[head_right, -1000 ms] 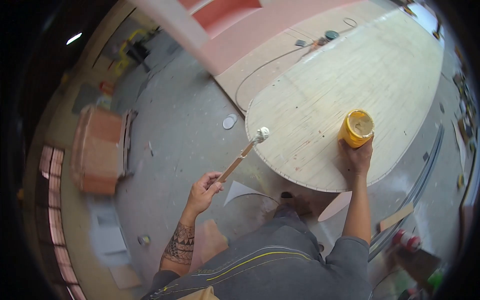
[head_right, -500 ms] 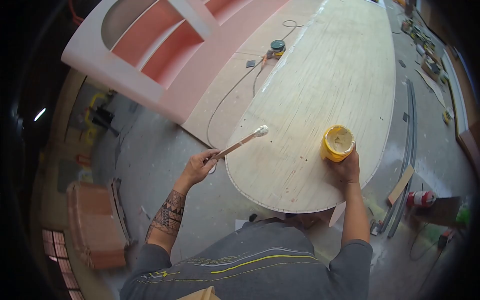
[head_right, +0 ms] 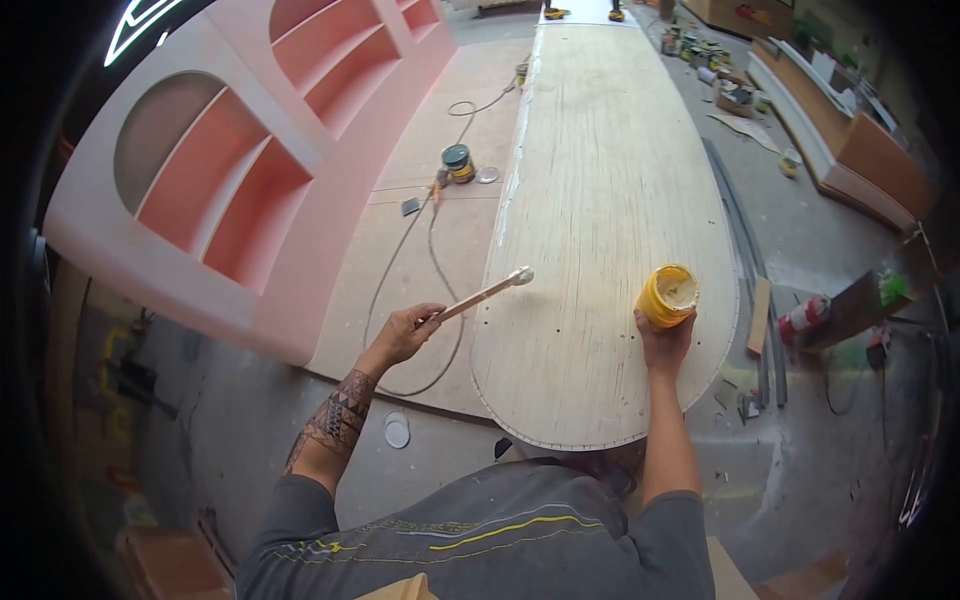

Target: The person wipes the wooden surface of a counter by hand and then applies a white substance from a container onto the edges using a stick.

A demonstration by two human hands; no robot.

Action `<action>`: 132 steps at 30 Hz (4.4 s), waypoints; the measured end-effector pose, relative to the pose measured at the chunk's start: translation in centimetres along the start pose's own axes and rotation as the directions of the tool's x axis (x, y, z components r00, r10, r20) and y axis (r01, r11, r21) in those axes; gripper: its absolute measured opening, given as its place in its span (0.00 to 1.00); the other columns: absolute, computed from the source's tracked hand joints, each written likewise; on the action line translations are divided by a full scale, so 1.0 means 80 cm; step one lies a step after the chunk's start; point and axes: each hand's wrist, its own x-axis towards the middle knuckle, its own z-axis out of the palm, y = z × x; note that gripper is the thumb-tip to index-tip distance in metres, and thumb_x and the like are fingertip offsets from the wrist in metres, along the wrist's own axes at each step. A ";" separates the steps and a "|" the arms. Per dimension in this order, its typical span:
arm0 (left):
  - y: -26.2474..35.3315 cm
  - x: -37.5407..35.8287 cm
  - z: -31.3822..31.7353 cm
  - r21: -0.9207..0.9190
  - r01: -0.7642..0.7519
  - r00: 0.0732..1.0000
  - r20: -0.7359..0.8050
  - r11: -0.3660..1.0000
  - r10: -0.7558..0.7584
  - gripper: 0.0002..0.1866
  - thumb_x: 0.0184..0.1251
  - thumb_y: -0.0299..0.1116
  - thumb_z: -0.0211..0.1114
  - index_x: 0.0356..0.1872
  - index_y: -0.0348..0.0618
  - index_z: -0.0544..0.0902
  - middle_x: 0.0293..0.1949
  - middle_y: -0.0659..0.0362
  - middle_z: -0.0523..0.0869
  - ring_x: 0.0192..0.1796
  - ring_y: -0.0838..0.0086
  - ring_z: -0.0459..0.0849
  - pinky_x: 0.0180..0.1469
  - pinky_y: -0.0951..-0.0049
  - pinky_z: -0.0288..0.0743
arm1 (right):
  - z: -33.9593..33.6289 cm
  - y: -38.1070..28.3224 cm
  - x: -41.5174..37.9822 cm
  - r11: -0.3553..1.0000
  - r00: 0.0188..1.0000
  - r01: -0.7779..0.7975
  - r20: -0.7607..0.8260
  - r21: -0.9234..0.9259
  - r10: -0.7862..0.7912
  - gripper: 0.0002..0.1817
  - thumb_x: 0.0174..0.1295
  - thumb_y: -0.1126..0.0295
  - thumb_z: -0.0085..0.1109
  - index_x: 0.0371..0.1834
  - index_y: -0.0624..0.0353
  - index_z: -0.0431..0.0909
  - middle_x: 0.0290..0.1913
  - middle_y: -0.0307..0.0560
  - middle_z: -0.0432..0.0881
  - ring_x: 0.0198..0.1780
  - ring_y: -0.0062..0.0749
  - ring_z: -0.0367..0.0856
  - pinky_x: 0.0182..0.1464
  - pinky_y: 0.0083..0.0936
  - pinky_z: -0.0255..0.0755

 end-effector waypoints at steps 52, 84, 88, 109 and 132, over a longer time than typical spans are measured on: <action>-0.120 -0.010 -0.057 0.078 -0.259 0.957 0.159 0.963 0.244 0.16 0.78 0.24 0.69 0.63 0.38 0.89 0.52 0.47 0.94 0.49 0.59 0.96 0.52 0.64 0.90 | 0.013 -0.002 0.001 0.993 0.992 -0.118 -0.033 0.002 0.118 0.51 0.51 0.53 0.86 0.76 0.56 0.66 0.68 0.57 0.85 0.70 0.54 0.84 0.73 0.46 0.77; -0.099 0.120 -0.079 0.149 -0.151 0.988 0.064 0.977 0.143 0.15 0.82 0.30 0.67 0.62 0.35 0.89 0.54 0.44 0.94 0.56 0.58 0.95 0.58 0.64 0.87 | 0.010 -0.006 -0.002 0.978 0.983 -0.181 -0.035 -0.107 0.178 0.49 0.51 0.48 0.85 0.72 0.53 0.66 0.68 0.57 0.84 0.71 0.58 0.83 0.72 0.50 0.78; -0.130 0.136 -0.082 0.187 -0.177 0.982 0.103 0.966 0.160 0.15 0.82 0.30 0.67 0.63 0.36 0.89 0.55 0.45 0.94 0.56 0.58 0.94 0.59 0.64 0.87 | 0.009 -0.008 -0.002 0.982 0.985 -0.171 -0.029 -0.085 0.169 0.49 0.50 0.49 0.85 0.72 0.53 0.67 0.69 0.57 0.84 0.71 0.58 0.82 0.72 0.50 0.77; -0.127 -0.046 -0.088 0.245 -0.382 0.916 0.229 0.891 0.329 0.22 0.74 0.17 0.70 0.65 0.51 0.90 0.57 0.50 0.89 0.52 0.56 0.93 0.53 0.63 0.91 | 0.012 -0.007 -0.001 0.977 0.983 -0.182 -0.038 -0.112 0.179 0.50 0.52 0.47 0.84 0.74 0.54 0.67 0.68 0.58 0.85 0.71 0.57 0.83 0.72 0.50 0.77; -0.113 0.114 -0.074 0.191 -0.241 0.963 0.165 0.951 0.211 0.14 0.81 0.28 0.68 0.62 0.36 0.89 0.52 0.46 0.94 0.53 0.58 0.95 0.55 0.64 0.88 | 0.010 -0.006 0.000 0.968 0.981 -0.195 -0.014 -0.157 0.196 0.49 0.49 0.46 0.86 0.71 0.52 0.68 0.67 0.56 0.85 0.70 0.57 0.84 0.70 0.49 0.79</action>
